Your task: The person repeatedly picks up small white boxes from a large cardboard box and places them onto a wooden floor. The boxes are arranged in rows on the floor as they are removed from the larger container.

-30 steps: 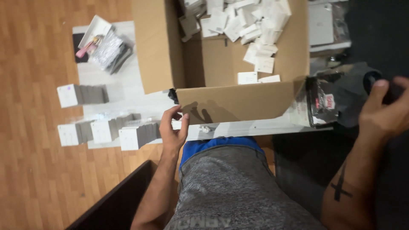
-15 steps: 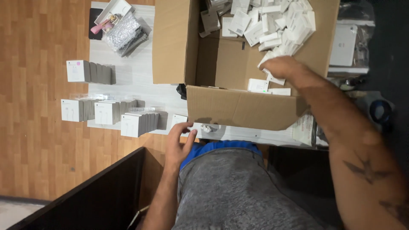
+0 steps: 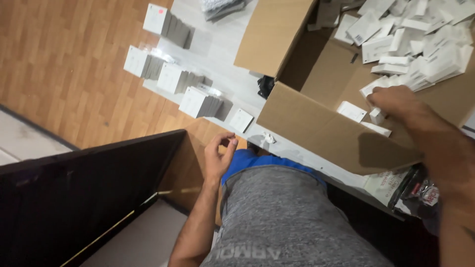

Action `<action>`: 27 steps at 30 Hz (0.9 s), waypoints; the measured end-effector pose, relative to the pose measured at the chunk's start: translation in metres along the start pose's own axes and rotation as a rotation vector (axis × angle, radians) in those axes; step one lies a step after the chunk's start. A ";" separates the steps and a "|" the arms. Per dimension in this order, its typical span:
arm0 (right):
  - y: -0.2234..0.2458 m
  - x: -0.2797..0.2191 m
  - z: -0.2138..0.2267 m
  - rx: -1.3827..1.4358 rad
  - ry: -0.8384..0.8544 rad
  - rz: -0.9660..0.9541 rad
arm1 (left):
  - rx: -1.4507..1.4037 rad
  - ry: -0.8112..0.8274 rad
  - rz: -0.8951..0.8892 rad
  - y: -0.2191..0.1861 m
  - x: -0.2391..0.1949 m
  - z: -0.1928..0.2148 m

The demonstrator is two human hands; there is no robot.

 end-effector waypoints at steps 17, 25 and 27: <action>0.002 -0.197 0.023 1.038 -0.856 0.337 | -0.211 0.220 -0.497 -0.050 0.031 -0.057; 0.100 -0.229 0.009 1.331 -0.474 0.521 | 0.149 0.005 -0.686 -0.048 0.025 -0.061; 0.114 -0.220 0.002 1.345 -0.480 0.575 | 0.083 -0.037 -0.634 -0.040 0.025 -0.050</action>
Point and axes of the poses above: each hand's wrist, its own x-axis towards the middle knuckle, its own z-axis out of the back of the hand, y = z × x, the point moved 2 cm from there along x, towards the middle knuckle, and after that the axes turned 11 degrees about -z, right-handed, at the moved point
